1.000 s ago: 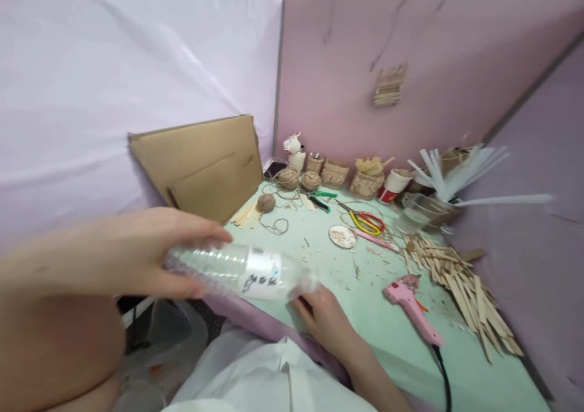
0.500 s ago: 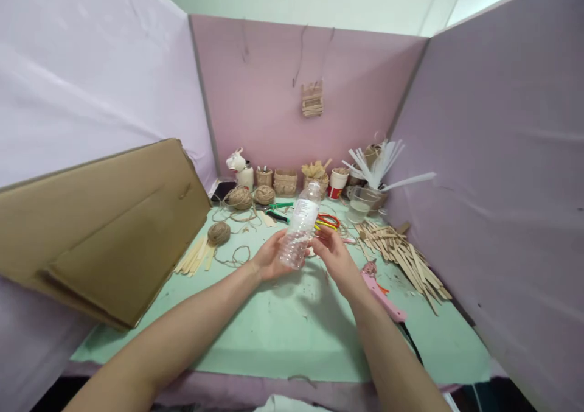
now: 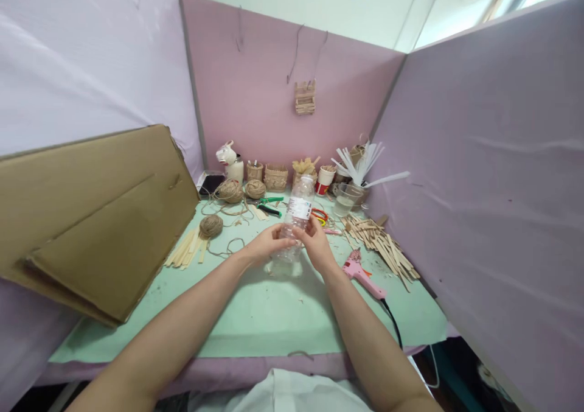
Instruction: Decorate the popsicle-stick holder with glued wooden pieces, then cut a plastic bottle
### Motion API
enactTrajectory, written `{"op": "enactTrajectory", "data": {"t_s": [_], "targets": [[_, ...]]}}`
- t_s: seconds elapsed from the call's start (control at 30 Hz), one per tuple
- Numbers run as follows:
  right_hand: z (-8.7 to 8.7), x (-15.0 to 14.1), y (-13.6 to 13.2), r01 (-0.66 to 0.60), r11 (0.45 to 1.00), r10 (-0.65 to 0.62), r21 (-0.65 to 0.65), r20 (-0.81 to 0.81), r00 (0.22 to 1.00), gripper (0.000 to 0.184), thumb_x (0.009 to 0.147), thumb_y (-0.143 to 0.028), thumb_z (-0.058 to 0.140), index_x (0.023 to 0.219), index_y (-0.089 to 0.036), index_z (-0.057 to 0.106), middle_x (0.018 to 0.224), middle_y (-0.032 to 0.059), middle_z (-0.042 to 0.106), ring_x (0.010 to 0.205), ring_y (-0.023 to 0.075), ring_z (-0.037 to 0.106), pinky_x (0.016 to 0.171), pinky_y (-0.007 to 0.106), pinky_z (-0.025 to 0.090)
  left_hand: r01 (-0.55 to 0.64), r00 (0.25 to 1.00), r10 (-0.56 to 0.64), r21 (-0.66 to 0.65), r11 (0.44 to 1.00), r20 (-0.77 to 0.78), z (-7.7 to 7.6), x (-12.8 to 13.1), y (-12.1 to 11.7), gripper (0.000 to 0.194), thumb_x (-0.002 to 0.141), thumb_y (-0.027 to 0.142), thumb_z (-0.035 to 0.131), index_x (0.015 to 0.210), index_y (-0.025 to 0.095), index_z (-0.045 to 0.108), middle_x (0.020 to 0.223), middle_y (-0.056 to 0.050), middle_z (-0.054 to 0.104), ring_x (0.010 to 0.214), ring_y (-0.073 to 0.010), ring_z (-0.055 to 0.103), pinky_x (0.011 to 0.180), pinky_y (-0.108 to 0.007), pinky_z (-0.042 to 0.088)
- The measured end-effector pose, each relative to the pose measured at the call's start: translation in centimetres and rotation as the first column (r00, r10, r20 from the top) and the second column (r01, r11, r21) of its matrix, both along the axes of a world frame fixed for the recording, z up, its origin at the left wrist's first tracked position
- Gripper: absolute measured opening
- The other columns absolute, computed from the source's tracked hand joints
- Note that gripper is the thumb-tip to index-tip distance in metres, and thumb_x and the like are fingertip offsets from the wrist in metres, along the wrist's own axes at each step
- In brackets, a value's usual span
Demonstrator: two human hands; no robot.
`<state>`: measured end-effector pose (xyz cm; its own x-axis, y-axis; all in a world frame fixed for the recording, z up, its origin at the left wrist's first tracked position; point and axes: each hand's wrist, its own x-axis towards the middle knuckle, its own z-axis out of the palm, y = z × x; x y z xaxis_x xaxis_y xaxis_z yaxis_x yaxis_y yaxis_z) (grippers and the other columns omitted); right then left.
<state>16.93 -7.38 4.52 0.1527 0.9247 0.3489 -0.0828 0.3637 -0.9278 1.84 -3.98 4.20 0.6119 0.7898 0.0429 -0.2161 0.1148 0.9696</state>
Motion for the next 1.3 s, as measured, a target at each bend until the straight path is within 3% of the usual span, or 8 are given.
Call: {"op": "enactTrajectory", "data": {"t_s": [0.17,0.3,0.4,0.57,0.73,0.83,1.0,1.3], "targets": [[-0.5,1.2,-0.5,0.163,0.987,-0.164,-0.011,-0.076,0.984,0.051,0.077,-0.049,0.066,0.119,-0.023,0.053,0.122,0.0092,0.06,0.108,0.0207,0.06,0.091,0.037,0.049,-0.165,0.972,0.179,-0.101,0.981,0.154,1.2,-0.8,0.8,0.054,0.059,0.038,0.085,0.104,0.015,0.065,0.103,-0.011,0.071,0.092,-0.0224,0.067,0.083,-0.035,0.05],[-0.3,2.6,-1.1,0.478,0.878,-0.474,0.026,-0.093,0.876,0.034,0.075,-0.045,0.068,0.093,-0.019,0.059,0.091,0.0033,0.064,0.081,0.0158,0.059,0.076,0.031,0.048,-0.289,0.912,0.317,-0.14,0.947,0.259,1.8,-1.7,2.0,0.052,0.06,0.04,0.084,0.102,0.016,0.065,0.1,-0.011,0.071,0.091,-0.0228,0.067,0.082,-0.038,0.051],[0.2,3.4,-2.2,0.552,0.828,-0.555,0.096,0.011,0.832,0.03,0.078,-0.047,0.064,0.077,-0.018,0.057,0.071,-0.0013,0.057,0.067,0.0128,0.051,0.066,0.027,0.043,-0.362,0.867,0.402,-0.18,0.914,0.296,2.0,-2.0,2.4,0.053,0.058,0.038,0.085,0.101,0.017,0.064,0.097,-0.009,0.071,0.089,-0.0205,0.067,0.084,-0.037,0.051],[1.9,7.0,-5.8,0.407,0.909,-0.395,0.084,0.482,0.782,0.046,0.091,-0.055,0.042,0.065,-0.019,0.056,0.063,0.0007,0.056,0.062,0.0147,0.051,0.063,0.027,0.039,-0.498,0.806,0.531,-0.184,0.847,0.261,1.8,-2.1,2.7,0.048,0.058,0.039,0.084,0.095,0.017,0.062,0.09,-0.005,0.069,0.084,-0.0172,0.066,0.081,-0.034,0.051],[3.1,13.6,-9.4,0.514,0.842,-0.023,-0.164,0.941,0.337,0.022,0.08,-0.042,0.06,0.077,-0.02,0.061,0.077,0.0027,0.065,0.069,0.0164,0.055,0.062,0.026,0.035,-0.607,0.735,0.64,-0.204,0.768,0.222,1.9,-2.0,2.9,0.046,0.054,0.041,0.084,0.086,0.017,0.061,0.081,0.0,0.065,0.072,-0.0127,0.061,0.069,-0.027,0.05],[2.7,16.0,-10.2,0.592,0.742,0.209,-0.315,0.947,0.243,0.023,0.071,-0.037,0.067,0.084,-0.02,0.062,0.084,0.0045,0.066,0.073,0.0171,0.057,0.06,0.025,0.034,-0.625,0.73,0.654,-0.194,0.756,0.2,1.9,-1.9,3.0,0.046,0.053,0.042,0.083,0.084,0.017,0.06,0.078,0.001,0.063,0.068,-0.0116,0.06,0.066,-0.025,0.049],[2.0,15.4,-9.8,0.628,0.665,0.332,-0.405,0.913,0.237,0.035,0.067,-0.039,0.07,0.095,-0.019,0.062,0.093,0.0062,0.067,0.08,0.0192,0.059,0.058,0.024,0.033,-0.623,0.745,0.646,-0.171,0.763,0.167,1.7,-1.8,3.0,0.047,0.054,0.043,0.082,0.086,0.016,0.061,0.078,0.0,0.063,0.069,-0.0118,0.059,0.066,-0.025,0.049],[0.6,15.6,-8.9,0.58,0.773,0.204,-0.259,0.966,0.159,0.021,0.078,-0.035,0.063,0.091,-0.018,0.063,0.094,0.0076,0.067,0.082,0.0188,0.058,0.061,0.025,0.031,-0.626,0.763,0.634,-0.101,0.773,0.123,1.4,-1.3,2.8,0.048,0.054,0.045,0.082,0.086,0.016,0.061,0.078,-0.001,0.063,0.067,-0.0125,0.059,0.063,-0.026,0.046]]}}
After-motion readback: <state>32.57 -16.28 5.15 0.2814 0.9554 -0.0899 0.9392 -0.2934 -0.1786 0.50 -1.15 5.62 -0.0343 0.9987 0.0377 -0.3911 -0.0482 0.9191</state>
